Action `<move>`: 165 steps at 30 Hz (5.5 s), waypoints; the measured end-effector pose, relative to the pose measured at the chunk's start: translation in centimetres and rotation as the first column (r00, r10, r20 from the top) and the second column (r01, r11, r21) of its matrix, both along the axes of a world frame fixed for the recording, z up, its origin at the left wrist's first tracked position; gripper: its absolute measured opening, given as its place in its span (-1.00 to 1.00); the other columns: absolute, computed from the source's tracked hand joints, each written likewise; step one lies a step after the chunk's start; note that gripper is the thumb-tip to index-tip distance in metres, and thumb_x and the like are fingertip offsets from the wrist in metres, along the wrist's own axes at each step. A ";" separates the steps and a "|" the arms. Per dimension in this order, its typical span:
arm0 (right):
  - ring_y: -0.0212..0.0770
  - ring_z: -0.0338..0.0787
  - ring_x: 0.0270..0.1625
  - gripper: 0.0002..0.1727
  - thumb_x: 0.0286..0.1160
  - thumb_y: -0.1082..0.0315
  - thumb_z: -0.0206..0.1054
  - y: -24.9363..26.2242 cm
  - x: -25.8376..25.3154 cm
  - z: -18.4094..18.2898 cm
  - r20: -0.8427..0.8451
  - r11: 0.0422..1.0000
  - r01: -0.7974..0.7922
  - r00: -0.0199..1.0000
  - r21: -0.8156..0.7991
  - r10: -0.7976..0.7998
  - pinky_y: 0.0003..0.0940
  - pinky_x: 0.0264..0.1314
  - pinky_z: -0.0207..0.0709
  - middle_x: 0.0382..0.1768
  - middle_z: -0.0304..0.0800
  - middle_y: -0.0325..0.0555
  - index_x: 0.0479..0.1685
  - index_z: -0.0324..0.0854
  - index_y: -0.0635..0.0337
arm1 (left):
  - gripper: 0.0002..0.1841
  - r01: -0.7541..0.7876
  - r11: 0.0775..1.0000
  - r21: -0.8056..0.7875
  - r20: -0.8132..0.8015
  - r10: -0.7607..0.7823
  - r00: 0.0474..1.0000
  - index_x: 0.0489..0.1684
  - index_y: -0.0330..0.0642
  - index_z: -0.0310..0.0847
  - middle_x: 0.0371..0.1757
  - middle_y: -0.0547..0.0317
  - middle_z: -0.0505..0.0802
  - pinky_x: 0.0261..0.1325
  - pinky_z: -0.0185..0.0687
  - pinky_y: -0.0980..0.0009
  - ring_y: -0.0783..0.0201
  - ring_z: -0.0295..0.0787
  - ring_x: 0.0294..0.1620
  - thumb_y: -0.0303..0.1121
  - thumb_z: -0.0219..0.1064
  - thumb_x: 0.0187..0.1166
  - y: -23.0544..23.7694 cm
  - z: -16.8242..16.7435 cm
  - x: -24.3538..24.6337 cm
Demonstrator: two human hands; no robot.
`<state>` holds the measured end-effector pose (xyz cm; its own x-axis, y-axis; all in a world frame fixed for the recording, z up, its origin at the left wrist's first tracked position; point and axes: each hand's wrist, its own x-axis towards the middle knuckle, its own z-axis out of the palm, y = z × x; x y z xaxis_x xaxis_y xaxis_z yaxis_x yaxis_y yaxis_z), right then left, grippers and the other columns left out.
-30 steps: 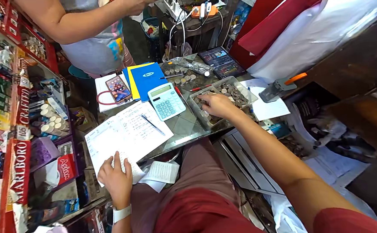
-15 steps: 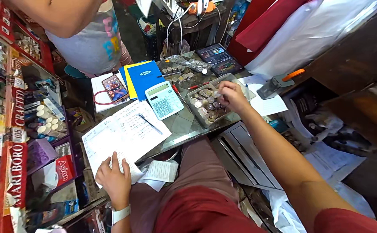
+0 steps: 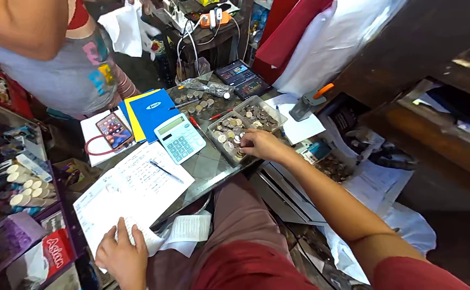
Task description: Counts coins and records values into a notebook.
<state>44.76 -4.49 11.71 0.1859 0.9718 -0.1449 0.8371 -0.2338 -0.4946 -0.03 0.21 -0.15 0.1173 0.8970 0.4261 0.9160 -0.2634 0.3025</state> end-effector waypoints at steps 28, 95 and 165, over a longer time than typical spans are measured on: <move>0.27 0.74 0.29 -0.76 0.55 0.26 0.44 8.9 10.1 -2.9 0.133 0.984 0.167 0.979 -0.062 -0.157 0.37 0.35 0.49 0.11 0.83 0.22 0.06 0.87 0.13 | -0.43 -0.021 1.000 0.009 -0.023 0.021 1.000 0.34 -0.30 0.72 0.22 -0.54 0.71 0.30 0.28 -0.42 -0.57 0.57 0.28 -0.05 0.02 0.66 0.1 -0.3 -0.2; -0.35 0.63 -0.19 -0.67 0.46 0.64 0.25 26.6 -9.3 9.6 -0.335 0.995 -0.002 0.942 0.097 0.035 -0.38 -0.02 0.57 0.04 0.68 0.02 0.22 0.58 0.38 | -0.51 -0.057 0.988 -0.141 0.077 0.068 0.995 0.44 -0.16 0.69 0.38 -0.24 0.74 0.61 0.22 -0.30 -0.33 0.52 0.52 -0.09 0.21 0.68 -0.3 0.2 1.7; -0.43 0.69 -0.66 -0.76 0.42 0.60 0.43 11.5 -20.5 -8.1 -0.854 0.977 0.046 0.495 0.207 0.158 -0.53 -0.53 0.68 -0.60 0.72 -0.34 -0.43 0.49 0.10 | -0.49 -0.047 0.987 -0.151 0.040 0.054 0.998 0.50 -0.13 0.65 0.42 -0.18 0.73 0.64 0.19 -0.26 -0.30 0.50 0.56 -0.09 0.18 0.67 -0.5 0.6 2.0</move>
